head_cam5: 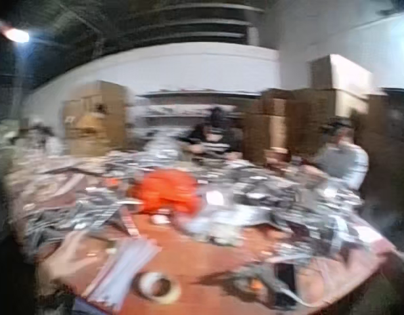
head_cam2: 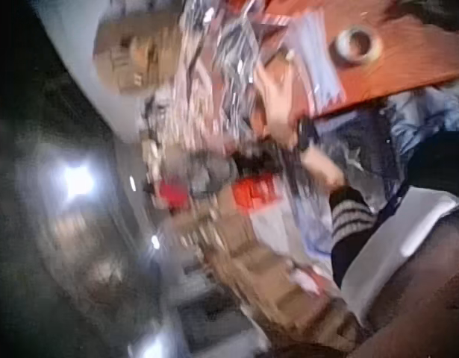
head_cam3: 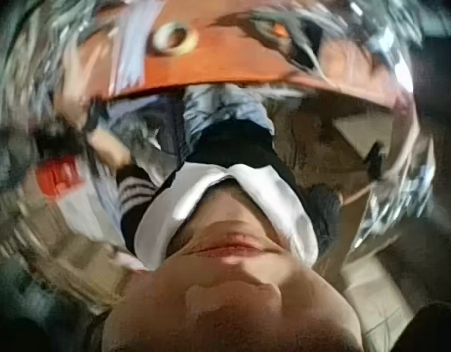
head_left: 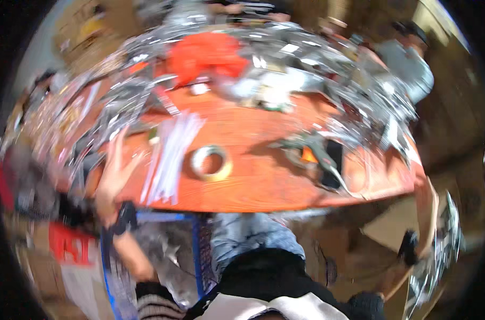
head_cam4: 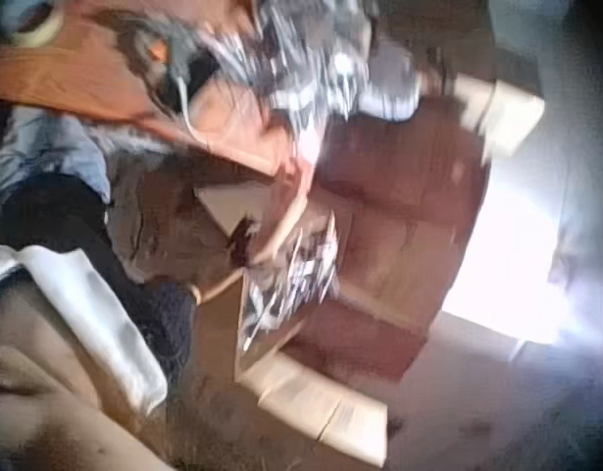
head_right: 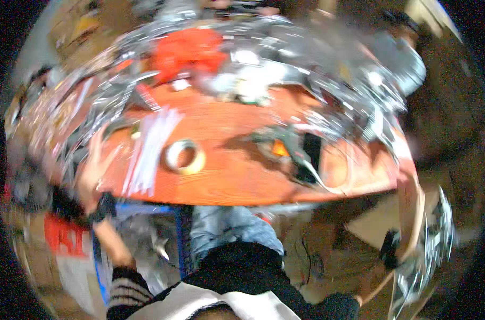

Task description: Apply hot glue and assemble large silver decorative stars from components.

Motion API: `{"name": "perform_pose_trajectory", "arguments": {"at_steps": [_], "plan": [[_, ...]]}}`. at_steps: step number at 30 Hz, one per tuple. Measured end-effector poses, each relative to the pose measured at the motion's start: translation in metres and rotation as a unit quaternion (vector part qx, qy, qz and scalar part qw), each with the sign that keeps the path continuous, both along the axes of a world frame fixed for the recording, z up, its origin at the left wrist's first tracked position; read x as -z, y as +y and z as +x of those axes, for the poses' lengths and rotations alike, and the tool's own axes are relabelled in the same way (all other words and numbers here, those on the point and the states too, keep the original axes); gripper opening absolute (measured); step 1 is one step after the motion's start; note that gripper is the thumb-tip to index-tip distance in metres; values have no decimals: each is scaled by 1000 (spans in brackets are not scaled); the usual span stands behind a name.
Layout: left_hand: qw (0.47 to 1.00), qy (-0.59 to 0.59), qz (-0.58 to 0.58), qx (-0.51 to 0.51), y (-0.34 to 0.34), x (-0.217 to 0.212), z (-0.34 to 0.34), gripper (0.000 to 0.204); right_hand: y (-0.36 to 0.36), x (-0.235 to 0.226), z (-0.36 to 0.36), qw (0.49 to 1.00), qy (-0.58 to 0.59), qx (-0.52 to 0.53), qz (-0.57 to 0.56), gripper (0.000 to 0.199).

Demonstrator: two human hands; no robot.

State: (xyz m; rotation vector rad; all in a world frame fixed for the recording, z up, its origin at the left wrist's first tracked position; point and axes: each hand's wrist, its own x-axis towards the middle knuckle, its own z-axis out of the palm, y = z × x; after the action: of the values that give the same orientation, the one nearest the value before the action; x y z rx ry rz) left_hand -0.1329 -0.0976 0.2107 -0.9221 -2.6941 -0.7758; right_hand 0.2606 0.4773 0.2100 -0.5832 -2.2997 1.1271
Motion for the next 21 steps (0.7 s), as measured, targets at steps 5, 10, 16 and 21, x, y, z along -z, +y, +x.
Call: {"name": "perform_pose_trajectory", "arguments": {"at_steps": [5, 10, 16, 21], "plan": [[982, 77, -44, -169, -55, 21, -109, 73, -145, -56, -104, 965, -107, -58, 231, 24], [945, 81, -73, -307, -29, 33, -141, 96, -177, -55, -136, 959, -100, -105, 244, 26], [970, 93, -151, -166, -22, 34, -181, 59, -169, -50, -130, 965, -108, -89, 221, 23], [977, 185, -31, -98, -30, 21, -183, 22, -166, -48, -117, 967, -115, -78, 211, 25]]}}
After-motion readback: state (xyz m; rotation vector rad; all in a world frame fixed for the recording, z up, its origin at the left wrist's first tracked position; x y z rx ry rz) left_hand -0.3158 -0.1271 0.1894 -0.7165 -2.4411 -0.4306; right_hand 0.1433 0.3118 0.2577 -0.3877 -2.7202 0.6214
